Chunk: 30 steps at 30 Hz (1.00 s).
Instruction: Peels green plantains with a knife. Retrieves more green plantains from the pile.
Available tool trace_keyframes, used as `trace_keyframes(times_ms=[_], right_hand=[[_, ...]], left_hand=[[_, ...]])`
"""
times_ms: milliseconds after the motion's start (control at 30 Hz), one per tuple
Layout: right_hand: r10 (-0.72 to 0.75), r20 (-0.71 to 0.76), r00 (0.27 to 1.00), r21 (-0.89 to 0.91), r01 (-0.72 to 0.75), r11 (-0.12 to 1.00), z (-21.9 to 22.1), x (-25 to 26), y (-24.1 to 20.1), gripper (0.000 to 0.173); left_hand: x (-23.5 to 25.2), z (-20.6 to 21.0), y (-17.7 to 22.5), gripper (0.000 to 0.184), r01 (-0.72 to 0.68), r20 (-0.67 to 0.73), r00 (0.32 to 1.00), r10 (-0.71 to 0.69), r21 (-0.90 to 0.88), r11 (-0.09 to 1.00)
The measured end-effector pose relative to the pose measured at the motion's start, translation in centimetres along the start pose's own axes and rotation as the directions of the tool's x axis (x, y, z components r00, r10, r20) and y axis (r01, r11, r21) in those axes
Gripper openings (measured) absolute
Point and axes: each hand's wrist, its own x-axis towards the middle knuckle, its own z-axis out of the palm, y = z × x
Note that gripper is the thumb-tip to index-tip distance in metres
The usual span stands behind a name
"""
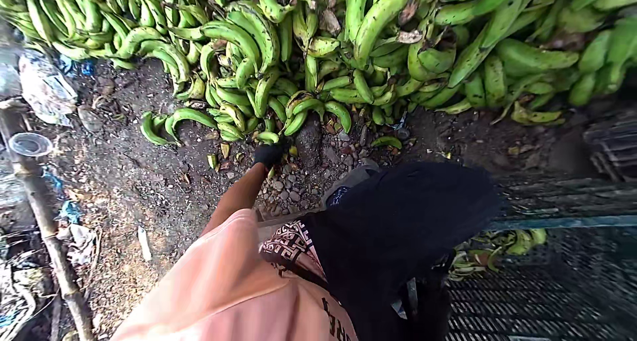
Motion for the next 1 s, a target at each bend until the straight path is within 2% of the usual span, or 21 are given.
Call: trace_keyframes(times_ms=[33, 67, 100, 133, 167, 233, 267, 300, 333, 367, 433, 467, 533, 600, 633, 667, 700, 767, 833, 900, 1000], right_hand=[[-0.003, -0.002, 1.000, 0.096, 0.003, 0.995, -0.3, -0.4, -0.4, 0.037], [-0.009, -0.025, 1.000, 0.201, 0.014, 0.980, -0.4, -0.7, -0.7, 0.034], [0.011, -0.040, 0.999, 0.300, 0.001, 0.954, -0.8, -1.5, -1.8, 0.029], [0.017, -0.049, 0.999, 0.371, 0.003, 0.929, -1.5, -2.5, -3.2, 0.025], [-0.013, -0.062, 0.998, 0.425, 0.038, 0.904, -2.1, -3.0, -4.0, 0.025], [-0.225, -0.137, 0.965, 0.506, 0.264, 0.821, -2.9, 0.5, -0.9, 0.031], [-0.408, -0.139, 0.902, 0.527, 0.416, 0.741, -3.5, 3.6, 1.7, 0.044], [-0.567, -0.173, 0.806, 0.514, 0.565, 0.646, -4.0, 6.7, 3.6, 0.053], [-0.674, -0.220, 0.705, 0.505, 0.673, 0.540, -4.7, 8.5, 4.3, 0.054], [-0.721, -0.287, 0.630, 0.499, 0.741, 0.449, -5.3, 8.9, 3.4, 0.042], [-0.823, -0.326, 0.466, 0.464, 0.837, 0.290, -7.0, 8.3, 1.2, 0.032], [-0.867, -0.340, 0.365, 0.400, 0.890, 0.217, -7.8, 7.6, 0.1, 0.025], [-0.930, -0.333, 0.153, 0.196, 0.976, 0.090, -9.0, 6.4, -1.7, 0.022], [-0.932, -0.358, -0.061, -0.051, 0.998, -0.046, -9.7, 5.9, -3.1, 0.029], [-0.923, -0.355, -0.148, -0.215, 0.974, -0.074, -10.1, 5.9, -3.5, 0.033], [-0.912, -0.365, -0.186, -0.347, 0.936, -0.051, -10.6, 5.8, -3.8, 0.034], [-0.907, -0.370, -0.203, -0.452, 0.892, -0.015, -11.1, 5.8, -3.8, 0.035], [-0.898, -0.388, -0.210, -0.569, 0.821, 0.054, -11.7, 6.3, -2.5, 0.035], [-0.882, -0.447, -0.152, -0.569, 0.809, 0.149, -11.5, 7.4, 0.5, 0.033], [-0.875, -0.483, 0.012, -0.486, 0.828, 0.279, -11.0, 8.0, 4.2, 0.028], [-0.796, -0.428, 0.427, -0.182, 0.822, 0.539, -10.3, 6.9, 8.9, 0.031]], left_hand=[[-0.8, -0.4, -1.1, 0.043, -0.072, -0.001, 0.997, 0.072, 0.018, 0.997], [-2.0, -0.9, -1.9, 0.041, -0.072, -0.020, 0.997, 0.070, -0.122, 0.990], [-3.7, -1.4, -2.3, 0.041, -0.042, -0.031, 0.999, 0.032, -0.367, 0.929], [-5.5, -2.2, -2.1, 0.045, -0.016, -0.010, 1.000, 0.013, -0.525, 0.851], [-7.3, -3.2, -1.4, 0.047, -0.023, 0.011, 0.999, 0.036, -0.575, 0.818], [-10.6, -5.9, 1.2, 0.048, -0.120, 0.026, 0.988, 0.149, -0.461, 0.879], [-12.1, -7.0, 3.1, 0.047, -0.190, 0.023, 0.977, 0.214, -0.375, 0.907], [-13.8, -8.2, 5.5, 0.047, -0.258, 0.026, 0.960, 0.278, -0.299, 0.919], [-15.7, -9.2, 7.9, 0.046, -0.336, 0.026, 0.935, 0.353, -0.243, 0.910], [-17.6, -10.2, 10.4, 0.043, -0.430, 0.025, 0.896, 0.444, -0.197, 0.881], [-21.7, -11.8, 15.6, 0.038, -0.628, 0.028, 0.773, 0.634, -0.102, 0.771], [-23.8, -12.3, 18.3, 0.038, -0.730, 0.039, 0.681, 0.731, -0.038, 0.682], [-28.5, -12.8, 23.4, 0.035, -0.882, 0.105, 0.472, 0.875, 0.040, 0.470], [-33.2, -12.1, 28.1, 0.031, -0.967, 0.202, 0.253, 0.946, 0.039, 0.251], [-35.4, -11.1, 30.1, 0.029, -0.988, 0.253, 0.151, 0.956, 0.010, 0.154], [-37.5, -9.9, 31.9, 0.026, -0.997, 0.315, 0.059, 0.947, -0.027, 0.072], [-39.5, -8.3, 33.4, 0.023, -0.998, 0.386, -0.006, 0.922, -0.064, 0.020], [-42.4, -4.5, 35.7, 0.017, -0.992, 0.529, -0.088, 0.844, -0.123, -0.026], [-43.9, 0.1, 36.9, 0.019, -0.986, 0.641, -0.088, 0.762, -0.167, 0.026], [-43.9, 4.9, 37.3, 0.024, -0.971, 0.717, -0.035, 0.697, -0.190, 0.146], [-40.8, 12.8, 36.6, 0.043, -0.932, 0.807, -0.023, 0.590, -0.231, 0.280]])
